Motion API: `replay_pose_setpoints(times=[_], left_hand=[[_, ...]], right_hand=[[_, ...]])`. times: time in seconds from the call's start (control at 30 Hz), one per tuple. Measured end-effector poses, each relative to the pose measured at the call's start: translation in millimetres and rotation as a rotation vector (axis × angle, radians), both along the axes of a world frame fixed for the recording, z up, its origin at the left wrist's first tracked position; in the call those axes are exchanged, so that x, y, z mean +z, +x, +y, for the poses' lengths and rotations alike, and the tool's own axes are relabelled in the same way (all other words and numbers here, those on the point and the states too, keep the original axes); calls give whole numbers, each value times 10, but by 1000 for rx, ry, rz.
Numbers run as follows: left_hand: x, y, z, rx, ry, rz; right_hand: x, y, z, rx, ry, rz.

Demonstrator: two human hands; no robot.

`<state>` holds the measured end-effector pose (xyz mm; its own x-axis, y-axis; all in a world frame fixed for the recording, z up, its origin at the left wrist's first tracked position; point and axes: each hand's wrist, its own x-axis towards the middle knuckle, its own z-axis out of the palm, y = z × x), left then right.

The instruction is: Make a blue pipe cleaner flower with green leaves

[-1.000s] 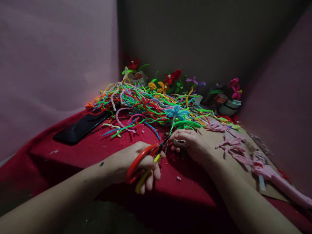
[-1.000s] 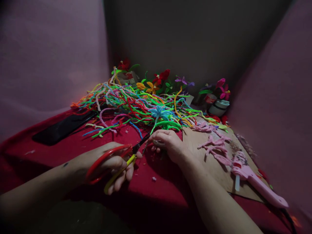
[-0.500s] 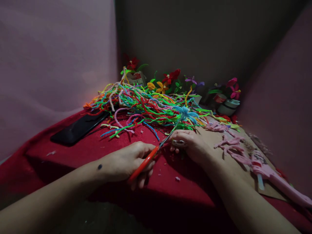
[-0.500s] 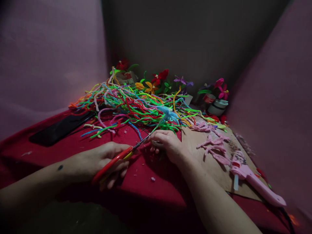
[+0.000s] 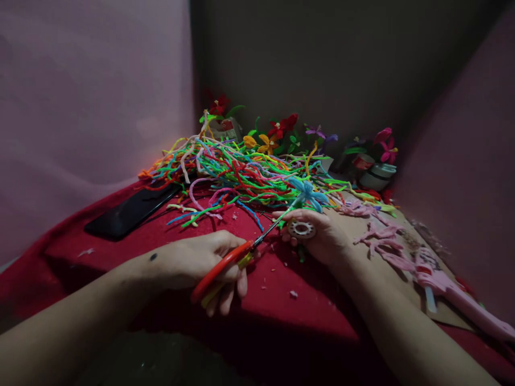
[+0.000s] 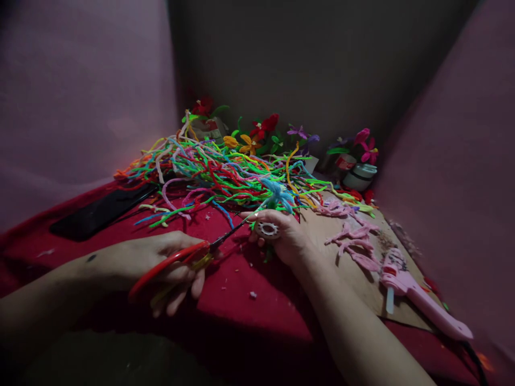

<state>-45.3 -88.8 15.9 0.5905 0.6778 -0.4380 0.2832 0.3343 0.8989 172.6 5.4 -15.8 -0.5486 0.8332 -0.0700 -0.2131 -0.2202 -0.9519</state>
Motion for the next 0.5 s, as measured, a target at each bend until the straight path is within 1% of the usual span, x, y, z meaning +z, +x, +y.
replay_pose_setpoints(times=[0.2,0.27,0.3,0.37,0.43,0.5], left_hand=[[25,26,-45,-23,-7,27],[79,64,-113,3,14,107],[123,80,-151,33,57,164],[229,86,-215,105,233,290],[315,34,-231,126,461,330],[319,-79,-180,161,663,448]], right_hand=[[8,-19,-10,-73,-39,-16],[11,-22,-9,-95,-45,-9],[12,-20,-8,-100,-44,-2],[17,-15,-9,-96,-36,11],[24,-10,-15,-85,-22,14],[32,-11,-27,-75,-6,5]])
